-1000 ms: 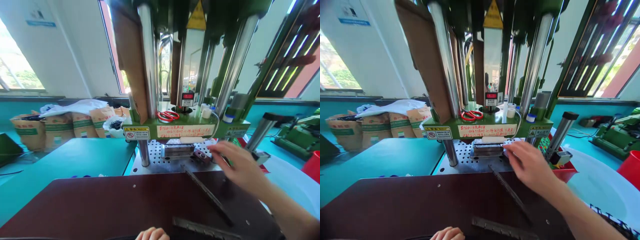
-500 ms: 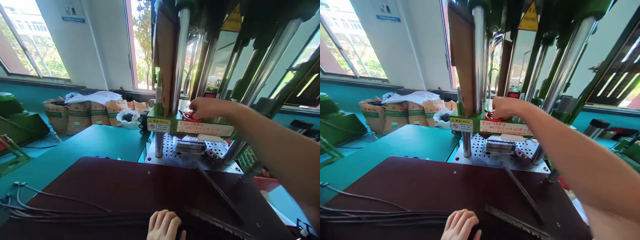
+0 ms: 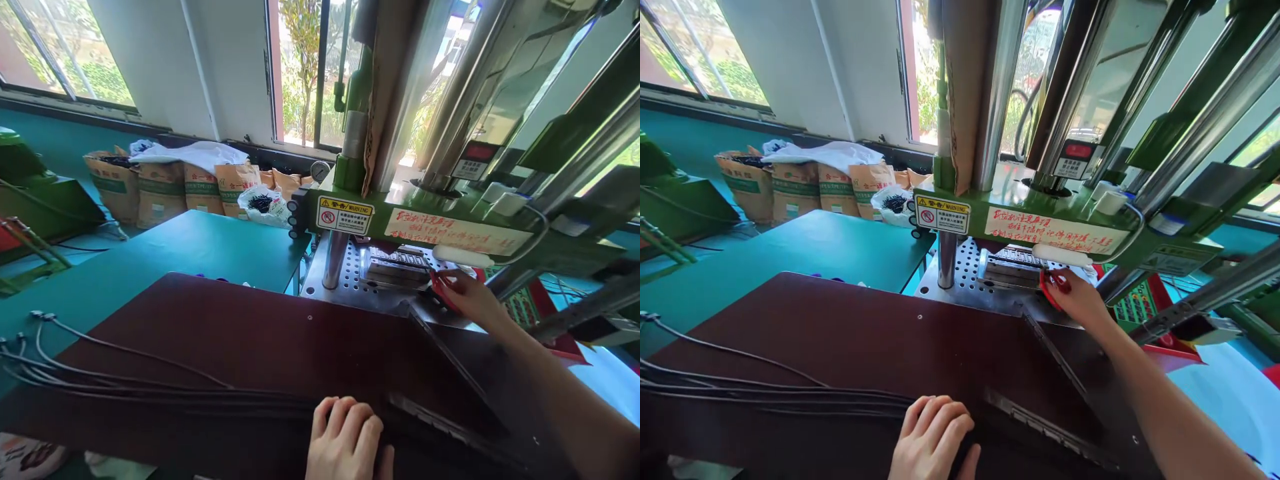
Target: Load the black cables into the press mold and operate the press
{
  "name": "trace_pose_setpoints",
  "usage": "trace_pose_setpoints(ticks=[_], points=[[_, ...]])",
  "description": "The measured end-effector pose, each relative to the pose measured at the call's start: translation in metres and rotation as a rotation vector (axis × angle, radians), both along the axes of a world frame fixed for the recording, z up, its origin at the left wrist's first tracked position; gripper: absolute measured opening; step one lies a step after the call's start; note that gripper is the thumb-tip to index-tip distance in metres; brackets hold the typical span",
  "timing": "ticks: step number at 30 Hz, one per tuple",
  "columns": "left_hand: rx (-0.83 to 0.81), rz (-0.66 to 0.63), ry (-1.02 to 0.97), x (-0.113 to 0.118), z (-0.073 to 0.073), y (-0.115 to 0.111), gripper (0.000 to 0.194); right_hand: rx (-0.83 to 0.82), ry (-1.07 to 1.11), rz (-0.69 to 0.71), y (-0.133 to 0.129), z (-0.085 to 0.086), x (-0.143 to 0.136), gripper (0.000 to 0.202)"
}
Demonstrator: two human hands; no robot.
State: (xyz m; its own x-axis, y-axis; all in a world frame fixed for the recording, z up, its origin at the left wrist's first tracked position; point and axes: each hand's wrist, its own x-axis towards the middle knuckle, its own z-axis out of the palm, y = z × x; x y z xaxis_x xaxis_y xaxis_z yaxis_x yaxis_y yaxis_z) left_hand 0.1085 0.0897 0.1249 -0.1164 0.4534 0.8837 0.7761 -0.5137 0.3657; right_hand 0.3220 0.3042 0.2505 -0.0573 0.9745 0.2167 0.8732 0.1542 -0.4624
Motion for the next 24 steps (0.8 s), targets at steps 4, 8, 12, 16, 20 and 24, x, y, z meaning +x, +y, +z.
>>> trace_pose_setpoints(ticks=[4,8,12,16,20,24], points=[[0.005,0.011,-0.041,-0.003,0.001,0.0,0.013,0.069,-0.113,-0.141,0.014,0.022,-0.036,0.037],[0.008,-0.024,0.056,-0.008,0.002,-0.002,0.009,0.108,-0.159,-0.16,0.003,0.025,-0.05,0.039],[-0.045,-0.042,-0.051,-0.004,0.005,-0.004,0.012,0.132,-0.269,-0.112,-0.003,0.017,-0.046,0.046],[-0.002,-0.001,-0.046,0.001,0.005,-0.004,0.013,0.114,-0.226,-0.165,0.005,0.013,-0.043,0.047],[-0.039,-0.008,-0.046,-0.001,0.005,-0.004,0.014,0.106,-0.174,-0.221,0.016,0.019,-0.05,0.043],[-0.075,-0.049,0.028,-0.009,0.006,-0.007,0.009,0.154,-0.18,-0.252,0.03,0.025,-0.057,0.041]])
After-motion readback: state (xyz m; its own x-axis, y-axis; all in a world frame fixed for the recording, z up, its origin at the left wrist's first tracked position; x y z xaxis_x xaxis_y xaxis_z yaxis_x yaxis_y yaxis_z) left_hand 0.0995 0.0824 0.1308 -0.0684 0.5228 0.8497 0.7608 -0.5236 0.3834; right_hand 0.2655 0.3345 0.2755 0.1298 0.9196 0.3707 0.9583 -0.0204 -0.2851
